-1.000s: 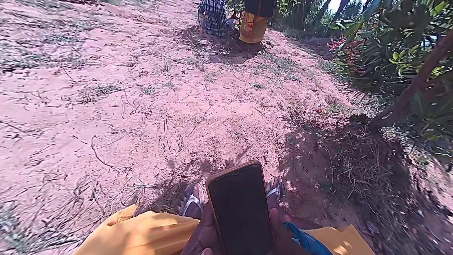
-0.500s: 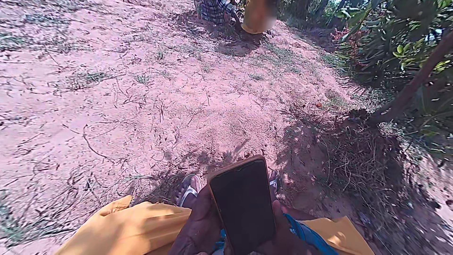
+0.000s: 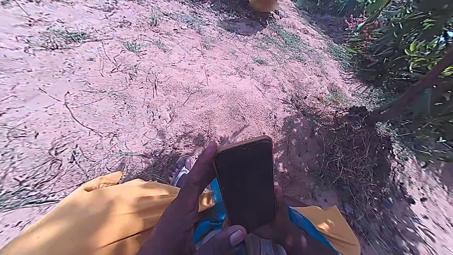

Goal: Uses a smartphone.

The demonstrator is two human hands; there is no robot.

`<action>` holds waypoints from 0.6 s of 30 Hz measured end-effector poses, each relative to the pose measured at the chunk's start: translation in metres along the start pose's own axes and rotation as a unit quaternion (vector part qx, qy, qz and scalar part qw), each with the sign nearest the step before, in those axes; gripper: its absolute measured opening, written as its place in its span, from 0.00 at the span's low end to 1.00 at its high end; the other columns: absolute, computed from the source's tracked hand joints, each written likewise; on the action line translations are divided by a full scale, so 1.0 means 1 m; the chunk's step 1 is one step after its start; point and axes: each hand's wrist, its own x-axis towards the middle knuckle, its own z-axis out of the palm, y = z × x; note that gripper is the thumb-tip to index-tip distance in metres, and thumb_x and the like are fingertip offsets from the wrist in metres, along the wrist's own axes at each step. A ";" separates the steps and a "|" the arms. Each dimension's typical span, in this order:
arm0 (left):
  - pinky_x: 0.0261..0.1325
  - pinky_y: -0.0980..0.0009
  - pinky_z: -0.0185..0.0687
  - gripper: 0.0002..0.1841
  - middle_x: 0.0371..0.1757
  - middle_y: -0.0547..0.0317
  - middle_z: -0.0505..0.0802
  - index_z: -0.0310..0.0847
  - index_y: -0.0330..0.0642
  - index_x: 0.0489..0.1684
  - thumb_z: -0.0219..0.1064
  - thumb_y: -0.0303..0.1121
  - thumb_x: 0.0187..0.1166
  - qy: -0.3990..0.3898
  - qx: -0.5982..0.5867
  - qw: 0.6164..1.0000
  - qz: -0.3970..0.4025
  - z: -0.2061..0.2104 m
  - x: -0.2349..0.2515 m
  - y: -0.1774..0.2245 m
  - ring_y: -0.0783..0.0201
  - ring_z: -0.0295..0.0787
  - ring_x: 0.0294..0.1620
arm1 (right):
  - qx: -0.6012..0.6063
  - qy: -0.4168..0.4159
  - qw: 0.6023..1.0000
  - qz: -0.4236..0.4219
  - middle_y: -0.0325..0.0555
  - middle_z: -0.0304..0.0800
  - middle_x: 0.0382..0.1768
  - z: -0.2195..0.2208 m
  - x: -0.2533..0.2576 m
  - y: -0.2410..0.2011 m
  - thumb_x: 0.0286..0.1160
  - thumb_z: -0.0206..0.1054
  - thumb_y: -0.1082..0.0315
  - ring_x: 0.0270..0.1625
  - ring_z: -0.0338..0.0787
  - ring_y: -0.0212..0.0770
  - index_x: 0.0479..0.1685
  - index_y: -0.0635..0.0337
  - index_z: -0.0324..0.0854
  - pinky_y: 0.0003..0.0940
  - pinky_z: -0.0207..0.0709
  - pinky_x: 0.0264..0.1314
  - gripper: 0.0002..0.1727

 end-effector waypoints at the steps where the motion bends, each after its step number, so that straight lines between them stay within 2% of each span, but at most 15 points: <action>1: 0.89 0.66 0.62 0.48 0.89 0.73 0.68 0.43 0.66 0.95 0.73 0.50 0.76 -0.001 0.002 1.000 0.000 0.000 0.000 0.000 0.69 0.66 0.86 | -0.001 0.000 1.000 0.002 0.43 0.92 0.66 0.000 0.000 -0.001 0.79 0.59 0.32 0.71 0.89 0.40 0.73 0.46 0.85 0.41 0.81 0.75 0.35; 8: 0.86 0.66 0.68 0.48 0.88 0.69 0.69 0.41 0.63 0.96 0.71 0.49 0.77 -0.006 -0.001 1.000 -0.011 -0.003 0.000 -0.001 0.67 0.69 0.84 | -0.006 0.015 1.000 -0.025 0.43 0.93 0.65 -0.003 0.001 0.000 0.80 0.59 0.34 0.70 0.90 0.40 0.72 0.47 0.85 0.41 0.81 0.75 0.33; 14: 0.77 0.62 0.82 0.49 0.90 0.62 0.66 0.38 0.63 0.97 0.72 0.44 0.77 -0.004 -0.031 0.999 -0.039 -0.002 -0.003 0.000 0.60 0.77 0.80 | -0.011 -0.001 1.000 -0.022 0.46 0.92 0.66 -0.004 0.003 -0.001 0.81 0.58 0.34 0.70 0.90 0.43 0.74 0.47 0.84 0.42 0.82 0.74 0.34; 18: 0.79 0.62 0.80 0.52 0.92 0.61 0.62 0.32 0.65 0.97 0.72 0.45 0.77 -0.008 -0.042 0.998 -0.051 -0.001 -0.003 -0.002 0.58 0.75 0.82 | -0.012 0.011 1.000 -0.027 0.44 0.92 0.67 -0.001 0.001 -0.003 0.82 0.58 0.36 0.71 0.89 0.41 0.74 0.46 0.84 0.41 0.81 0.76 0.32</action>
